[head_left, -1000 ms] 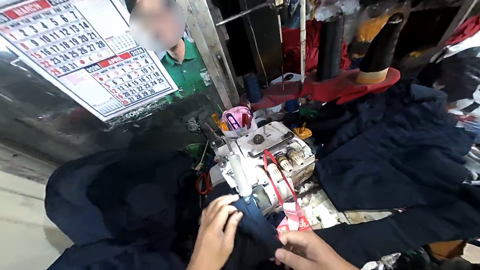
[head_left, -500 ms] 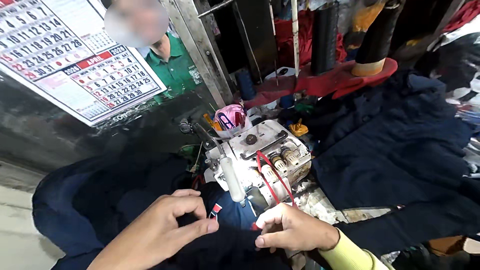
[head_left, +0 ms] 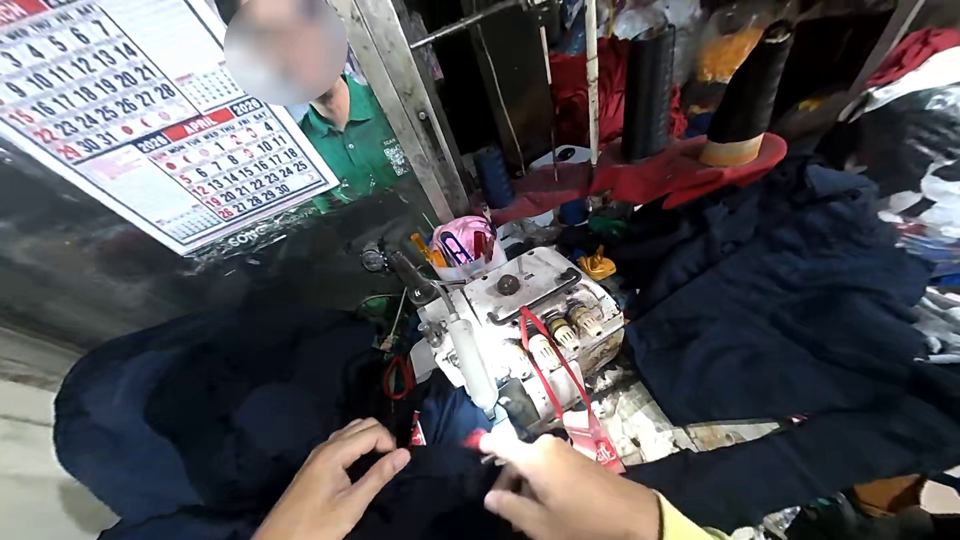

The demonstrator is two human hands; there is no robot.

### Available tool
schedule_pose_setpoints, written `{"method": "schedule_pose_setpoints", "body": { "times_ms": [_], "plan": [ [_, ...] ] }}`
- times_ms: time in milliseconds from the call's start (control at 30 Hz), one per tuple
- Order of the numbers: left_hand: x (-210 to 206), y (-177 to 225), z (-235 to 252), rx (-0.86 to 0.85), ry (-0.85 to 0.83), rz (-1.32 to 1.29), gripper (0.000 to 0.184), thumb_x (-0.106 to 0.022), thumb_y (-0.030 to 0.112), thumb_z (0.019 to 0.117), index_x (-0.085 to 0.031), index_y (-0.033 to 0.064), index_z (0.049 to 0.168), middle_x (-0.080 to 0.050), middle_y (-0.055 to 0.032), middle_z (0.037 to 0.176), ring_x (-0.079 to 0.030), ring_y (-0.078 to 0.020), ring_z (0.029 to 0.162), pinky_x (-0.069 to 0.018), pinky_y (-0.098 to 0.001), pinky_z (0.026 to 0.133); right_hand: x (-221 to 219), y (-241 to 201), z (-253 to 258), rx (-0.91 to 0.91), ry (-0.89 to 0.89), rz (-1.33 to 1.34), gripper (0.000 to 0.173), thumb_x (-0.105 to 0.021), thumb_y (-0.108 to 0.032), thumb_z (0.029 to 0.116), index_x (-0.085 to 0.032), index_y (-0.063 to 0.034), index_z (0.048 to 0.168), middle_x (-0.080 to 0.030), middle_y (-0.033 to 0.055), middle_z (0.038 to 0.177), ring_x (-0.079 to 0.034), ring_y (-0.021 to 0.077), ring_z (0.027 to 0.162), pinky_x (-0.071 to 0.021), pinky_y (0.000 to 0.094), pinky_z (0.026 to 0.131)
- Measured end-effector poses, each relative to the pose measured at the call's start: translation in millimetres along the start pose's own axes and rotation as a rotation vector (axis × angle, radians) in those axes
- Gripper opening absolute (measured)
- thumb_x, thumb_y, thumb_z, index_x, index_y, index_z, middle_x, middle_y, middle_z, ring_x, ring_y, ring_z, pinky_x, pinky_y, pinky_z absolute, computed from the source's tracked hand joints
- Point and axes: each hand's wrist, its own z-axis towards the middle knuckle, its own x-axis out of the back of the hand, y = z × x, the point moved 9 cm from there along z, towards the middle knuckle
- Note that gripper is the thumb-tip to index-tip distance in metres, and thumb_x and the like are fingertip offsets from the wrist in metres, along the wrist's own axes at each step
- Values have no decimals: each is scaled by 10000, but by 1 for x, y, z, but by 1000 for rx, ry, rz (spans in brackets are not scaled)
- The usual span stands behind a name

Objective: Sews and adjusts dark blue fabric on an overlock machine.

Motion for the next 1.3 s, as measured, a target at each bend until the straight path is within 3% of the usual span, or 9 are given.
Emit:
{"method": "schedule_pose_setpoints", "body": {
  "times_ms": [100,233,400,633,767,933,1100,1200,1300],
  "plan": [
    [18,23,-11,154,99,54,400,-600,436,982,-748,66,952,-728,-33,979,-678,-100,970,-553,-345,927,-20,-9,17,-91,-152,-100,685,-567,-345,1036,-267,-131,1613,-713,143,1048,-713,312,920,-564,574,868],
    [45,41,-31,138,-138,244,417,-605,509,1003,-725,114,943,-701,-47,785,-661,-157,693,-553,-430,617,-33,-15,10,48,-180,54,531,-565,-316,1053,-409,-168,1539,-727,79,1154,-739,218,907,-618,482,836],
    [-52,90,-32,-59,-290,141,343,-523,400,1068,-741,140,1027,-733,-24,880,-696,-185,874,-528,-485,911,33,37,-45,-211,356,269,175,-630,-242,1017,-694,-100,1095,-755,19,961,-752,168,747,-667,382,631],
    [-36,67,-46,-115,-155,-75,279,-517,344,1063,-732,186,1146,-735,51,1062,-676,-87,1023,-545,-422,955,35,31,-71,-157,511,405,246,-677,-305,1003,-713,-62,1011,-739,76,908,-740,229,739,-656,407,611],
    [-53,59,-56,-100,2,-110,214,-595,353,1033,-754,221,1090,-745,104,1031,-680,-62,1014,-536,-398,987,34,34,-69,-242,595,355,374,-736,-254,948,-602,-83,1253,-747,41,913,-726,202,704,-620,344,539],
    [-66,51,-61,-68,59,-136,228,-578,387,1043,-745,244,1105,-737,129,1018,-683,-45,973,-557,-378,948,29,30,-69,-182,525,262,201,-690,-269,981,-739,-86,1048,-731,37,901,-700,170,781,-606,328,692],
    [-64,110,-68,-190,-76,42,195,-573,324,1050,-727,209,1085,-742,91,1013,-667,-69,1042,-474,-392,1057,36,9,-70,-90,593,177,189,-633,-231,1022,-704,-90,1124,-740,18,988,-720,139,858,-629,309,757],
    [-89,126,-72,-168,-304,65,225,-536,301,1067,-716,175,1118,-739,35,1165,-704,-114,1051,-580,-402,927,30,-9,-70,-25,562,32,177,-630,-240,1017,-718,-104,1089,-718,-27,880,-687,83,752,-607,275,681],
    [-63,63,-79,-7,-95,288,259,-520,320,1060,-722,163,1100,-726,-23,1130,-723,-193,965,-618,-489,784,19,-12,-78,-4,530,-55,136,-636,-225,1014,-714,-113,1017,-707,-36,835,-695,73,698,-639,286,628]
  ]
}}
